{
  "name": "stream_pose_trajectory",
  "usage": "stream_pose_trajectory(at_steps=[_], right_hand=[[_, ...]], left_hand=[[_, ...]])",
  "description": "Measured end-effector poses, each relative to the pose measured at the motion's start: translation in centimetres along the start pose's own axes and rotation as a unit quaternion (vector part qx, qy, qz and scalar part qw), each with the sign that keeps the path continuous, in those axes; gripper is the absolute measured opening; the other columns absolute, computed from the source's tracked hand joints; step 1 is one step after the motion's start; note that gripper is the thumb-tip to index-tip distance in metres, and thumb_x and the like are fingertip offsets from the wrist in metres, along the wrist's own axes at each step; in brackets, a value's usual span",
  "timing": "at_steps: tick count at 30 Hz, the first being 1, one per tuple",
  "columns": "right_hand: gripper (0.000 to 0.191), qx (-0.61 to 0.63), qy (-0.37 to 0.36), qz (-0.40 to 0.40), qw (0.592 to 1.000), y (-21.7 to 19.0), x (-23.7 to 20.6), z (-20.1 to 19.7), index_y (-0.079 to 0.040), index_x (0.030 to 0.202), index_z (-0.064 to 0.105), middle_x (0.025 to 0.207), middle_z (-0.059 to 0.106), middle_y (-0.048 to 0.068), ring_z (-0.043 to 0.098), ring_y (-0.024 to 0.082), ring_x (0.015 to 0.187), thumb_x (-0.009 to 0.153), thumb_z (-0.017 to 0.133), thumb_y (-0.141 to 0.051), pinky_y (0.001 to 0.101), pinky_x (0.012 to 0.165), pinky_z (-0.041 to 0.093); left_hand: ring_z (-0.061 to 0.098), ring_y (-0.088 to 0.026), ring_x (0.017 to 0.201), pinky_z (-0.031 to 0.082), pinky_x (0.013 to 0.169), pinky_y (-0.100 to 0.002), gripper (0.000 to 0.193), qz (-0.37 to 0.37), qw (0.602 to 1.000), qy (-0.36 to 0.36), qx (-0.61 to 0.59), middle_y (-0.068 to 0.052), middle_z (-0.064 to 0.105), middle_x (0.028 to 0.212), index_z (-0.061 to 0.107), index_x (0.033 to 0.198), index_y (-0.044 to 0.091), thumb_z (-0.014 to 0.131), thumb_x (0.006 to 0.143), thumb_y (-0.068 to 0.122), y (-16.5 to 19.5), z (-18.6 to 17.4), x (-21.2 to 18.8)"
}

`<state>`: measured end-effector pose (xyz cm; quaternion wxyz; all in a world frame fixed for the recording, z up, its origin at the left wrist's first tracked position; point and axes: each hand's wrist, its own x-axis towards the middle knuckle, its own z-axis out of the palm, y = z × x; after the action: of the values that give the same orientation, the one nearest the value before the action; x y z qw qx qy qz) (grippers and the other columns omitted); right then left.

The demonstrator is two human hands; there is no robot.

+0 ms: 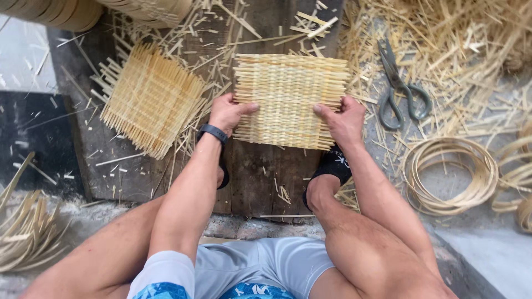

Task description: The person sits on the floor and shapes a woven bamboo mat over a round wooden mold, pressing it into a tray form. They trim the excess bamboo with scissors, fit a bamboo rim ring around the edge, and stack the finished tray with others.

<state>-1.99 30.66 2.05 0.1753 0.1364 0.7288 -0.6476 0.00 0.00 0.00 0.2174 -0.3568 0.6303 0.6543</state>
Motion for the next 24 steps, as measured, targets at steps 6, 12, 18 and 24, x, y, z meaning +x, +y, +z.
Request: stream_pose_trajectory(at_steps=[6, 12, 18, 24], right_hand=[[0.039, 0.029, 0.105, -0.053, 0.993, 1.9, -1.6, -1.2, -0.002, 0.112, 0.065, 0.094, 0.069, 0.002, 0.064, 0.008, 0.080, 0.083, 0.089, -0.014, 0.0236, 0.072, 0.056], [0.053, -0.487, 0.218, -0.037, 0.845, 2.6, -7.3, -19.8, -0.007, 0.111, 0.069, 0.105, 0.062, 0.010, 0.056, 0.027, 0.103, 0.079, 0.094, -0.041, 0.0451, 0.096, 0.045], [0.057, -0.473, 0.425, -0.002, 0.772, 6.0, -14.2, -28.5, -0.003, 0.120, 0.061, 0.121, 0.052, 0.016, 0.050, 0.032, 0.116, 0.087, 0.091, -0.038, 0.0454, 0.096, 0.044], [0.037, -0.309, 0.393, 0.176, 0.848, 7.5, -10.7, -34.7, -0.006, 0.113, 0.070, 0.102, 0.074, 0.011, 0.072, 0.025, 0.096, 0.086, 0.081, -0.028, 0.0387, 0.092, 0.054]], left_hand=[[0.074, -0.017, 0.095, 0.062, 0.083, -0.032, 0.062, -0.006, 1.000, -0.017, -0.013, -0.010, 0.074, 0.113, 0.059, 0.129, -0.002, 0.087, 0.074, 0.006, 0.9, -3.5, -1.4], [0.065, -0.014, 0.082, 0.048, 0.059, -0.027, 0.082, 0.087, 0.978, 0.170, -0.086, -0.004, 0.066, 0.100, 0.040, 0.147, 0.005, 0.091, 0.083, 0.007, 4.0, -4.3, -0.8], [0.065, -0.011, 0.083, 0.055, 0.064, -0.023, 0.060, 0.174, 0.961, 0.171, -0.133, -0.002, 0.064, 0.100, 0.044, 0.139, 0.005, 0.082, 0.093, 0.004, 6.3, -4.1, -2.3], [0.063, -0.010, 0.088, 0.058, 0.070, -0.024, 0.052, 0.239, 0.959, 0.110, -0.107, -0.003, 0.061, 0.109, 0.050, 0.139, 0.004, 0.081, 0.096, 0.002, 7.4, -2.3, -2.8]])
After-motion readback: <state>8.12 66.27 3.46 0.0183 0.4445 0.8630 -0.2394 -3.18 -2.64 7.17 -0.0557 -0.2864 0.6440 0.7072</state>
